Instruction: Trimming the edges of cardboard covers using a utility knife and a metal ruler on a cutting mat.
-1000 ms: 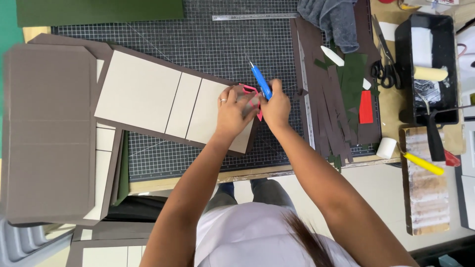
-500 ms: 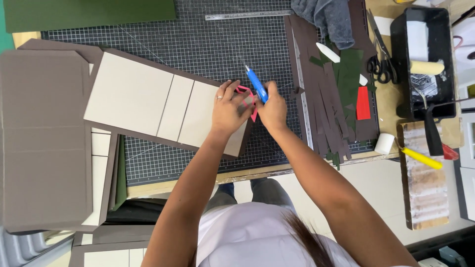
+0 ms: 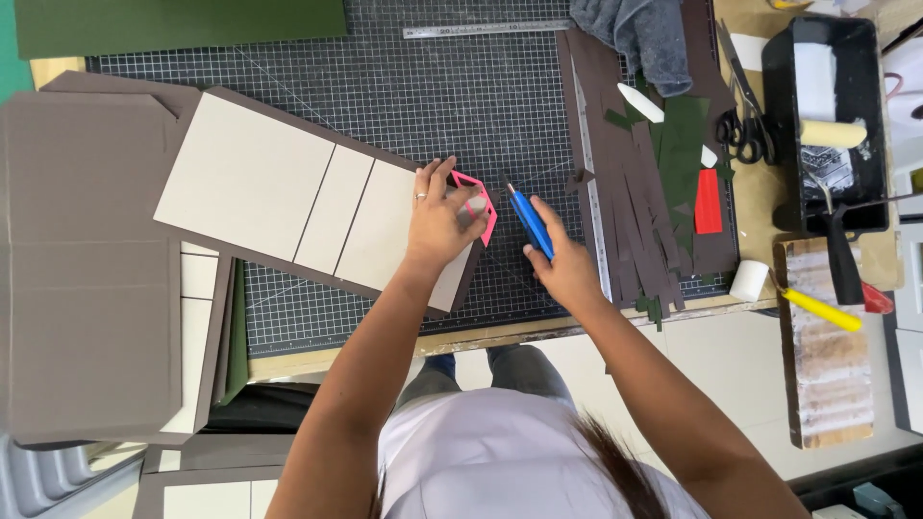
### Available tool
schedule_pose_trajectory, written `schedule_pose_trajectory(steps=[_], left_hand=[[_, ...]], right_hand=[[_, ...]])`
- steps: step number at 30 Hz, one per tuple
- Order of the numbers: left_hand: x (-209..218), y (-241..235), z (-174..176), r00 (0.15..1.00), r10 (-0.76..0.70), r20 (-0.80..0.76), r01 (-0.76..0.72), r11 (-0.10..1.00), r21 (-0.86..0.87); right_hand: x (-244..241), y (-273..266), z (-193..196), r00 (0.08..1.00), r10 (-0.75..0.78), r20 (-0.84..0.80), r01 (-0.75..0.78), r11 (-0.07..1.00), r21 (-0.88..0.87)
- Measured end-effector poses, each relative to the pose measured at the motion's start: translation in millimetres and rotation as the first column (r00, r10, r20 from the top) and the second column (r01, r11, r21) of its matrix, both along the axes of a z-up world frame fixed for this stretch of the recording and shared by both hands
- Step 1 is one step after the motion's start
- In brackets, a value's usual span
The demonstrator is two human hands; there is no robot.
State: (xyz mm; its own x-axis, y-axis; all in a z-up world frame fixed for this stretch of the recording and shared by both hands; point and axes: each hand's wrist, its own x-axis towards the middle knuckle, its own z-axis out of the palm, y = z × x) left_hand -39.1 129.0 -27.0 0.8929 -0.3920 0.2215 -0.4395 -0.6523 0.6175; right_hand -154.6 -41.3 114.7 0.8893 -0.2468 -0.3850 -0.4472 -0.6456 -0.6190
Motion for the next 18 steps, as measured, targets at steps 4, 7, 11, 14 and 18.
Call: schedule_pose_trajectory(steps=[4,7,11,14,18], left_hand=[[-0.8,-0.4,-2.0,1.000,-0.005,-0.003,0.005,1.000,-0.019],[-0.7,-0.2,-3.6,1.000,-0.007,0.000,0.007,1.000,-0.015],[-0.6,-0.7,-7.4,1.000,-0.002,-0.011,0.002,1.000,-0.017],[1.9,-0.4,-11.4,1.000,-0.004,0.009,0.004,1.000,-0.021],[-3.5,-3.5,-10.6,0.999,0.005,0.036,-0.003,0.999,-0.034]], right_hand=[[-0.4,5.4,9.8,0.988,0.151,0.012,-0.150,0.986,-0.070],[-0.1,2.9,-3.8,0.979,0.205,-0.003,-0.205,0.974,-0.098],[0.5,2.9,1.8,0.971,0.234,-0.045,-0.238,0.964,-0.121],[6.1,-4.6,-6.1,0.955,0.281,-0.093,-0.290,0.949,-0.119],[-2.1,-4.2,3.6,0.923,0.359,-0.140,-0.377,0.917,-0.133]])
